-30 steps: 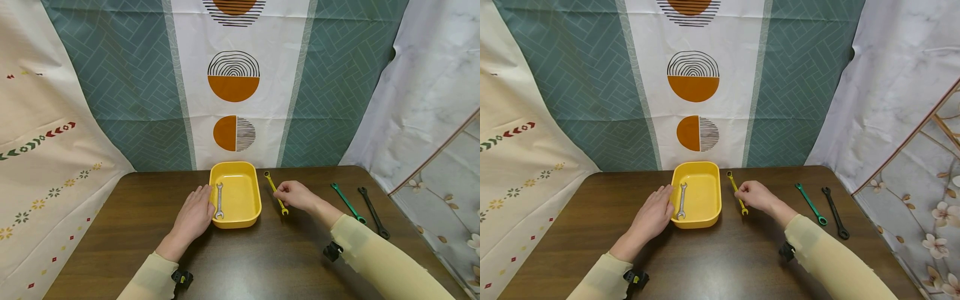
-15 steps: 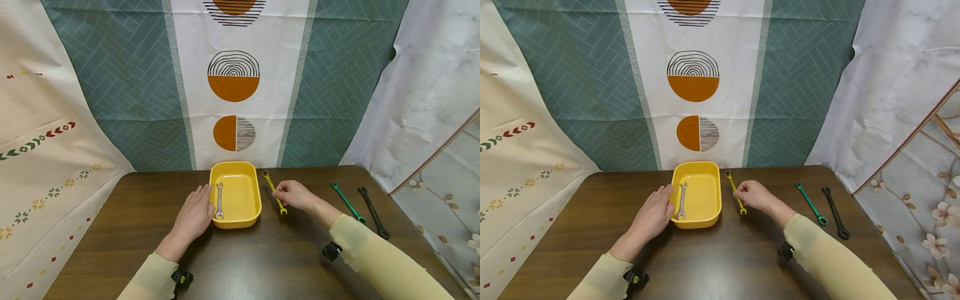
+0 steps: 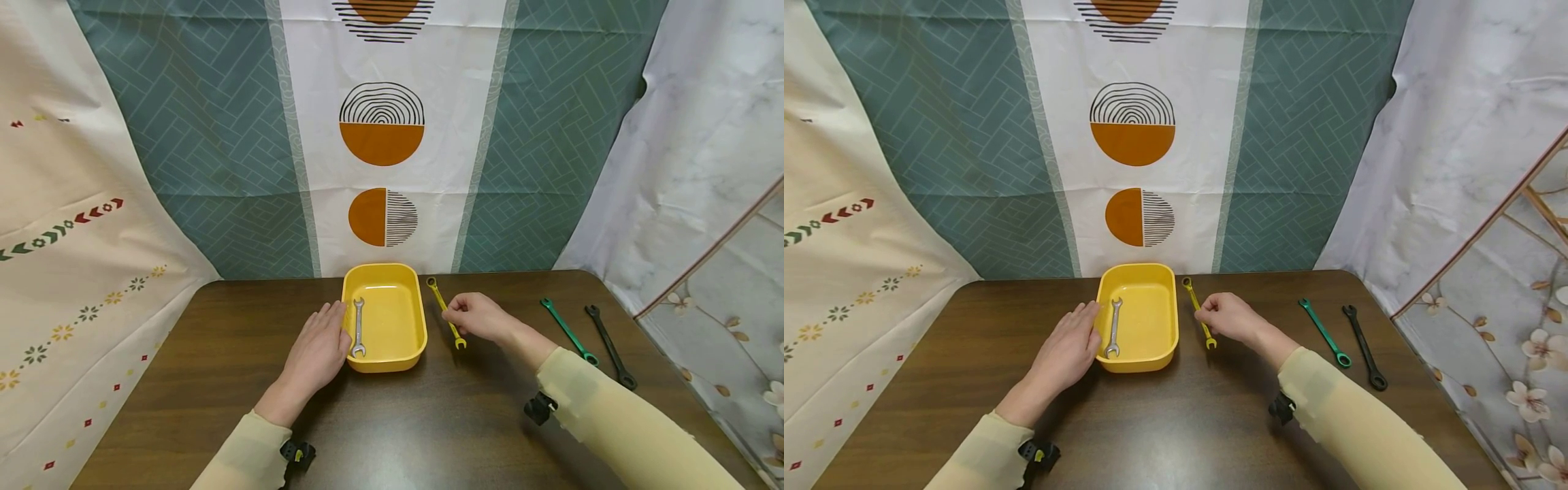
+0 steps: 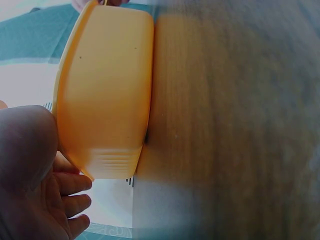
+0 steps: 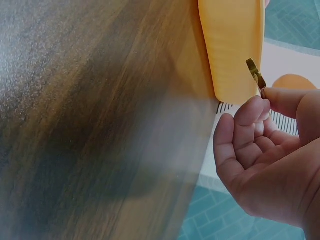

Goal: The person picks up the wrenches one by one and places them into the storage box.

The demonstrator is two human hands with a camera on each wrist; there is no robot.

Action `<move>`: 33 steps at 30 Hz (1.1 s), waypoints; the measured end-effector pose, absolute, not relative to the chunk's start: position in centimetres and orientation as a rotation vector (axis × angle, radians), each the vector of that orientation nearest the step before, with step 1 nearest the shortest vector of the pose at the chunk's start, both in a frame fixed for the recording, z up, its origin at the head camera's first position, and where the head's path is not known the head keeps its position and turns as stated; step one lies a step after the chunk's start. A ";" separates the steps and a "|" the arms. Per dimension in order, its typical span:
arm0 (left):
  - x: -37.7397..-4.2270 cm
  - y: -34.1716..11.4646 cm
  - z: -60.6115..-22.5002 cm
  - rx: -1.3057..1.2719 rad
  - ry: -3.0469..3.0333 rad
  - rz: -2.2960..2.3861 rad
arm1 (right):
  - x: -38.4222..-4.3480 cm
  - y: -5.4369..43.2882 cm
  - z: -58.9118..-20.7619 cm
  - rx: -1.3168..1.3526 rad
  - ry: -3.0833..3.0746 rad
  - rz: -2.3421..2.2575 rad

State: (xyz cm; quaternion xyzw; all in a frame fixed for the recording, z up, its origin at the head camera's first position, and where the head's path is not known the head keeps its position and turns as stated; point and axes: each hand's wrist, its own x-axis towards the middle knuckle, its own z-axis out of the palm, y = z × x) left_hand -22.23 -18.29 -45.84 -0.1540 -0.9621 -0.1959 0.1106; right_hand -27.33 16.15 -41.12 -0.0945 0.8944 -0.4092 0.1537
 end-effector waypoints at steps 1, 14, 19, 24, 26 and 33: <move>-22.2 -18.3 -45.8 -0.452 -2.826 -0.574 | -27.3 16.1 -41.1 -0.270 2.563 -1.173; -22.3 -18.3 -45.9 -0.451 -2.828 -0.584 | -27.4 15.6 -40.8 -0.269 2.563 -1.192; -22.3 -18.3 -45.8 -0.448 -2.830 -0.585 | -27.4 15.4 -40.7 -0.255 2.553 -1.201; -22.4 -18.3 -45.8 -0.449 -2.829 -0.583 | -27.4 15.1 -40.6 -0.244 2.550 -1.203; -22.4 -18.3 -45.9 -0.448 -2.830 -0.582 | -27.4 15.0 -40.6 -0.240 2.548 -1.204; -22.4 -18.3 -45.9 -0.444 -2.827 -0.581 | -27.4 14.6 -40.3 -0.240 2.531 -1.218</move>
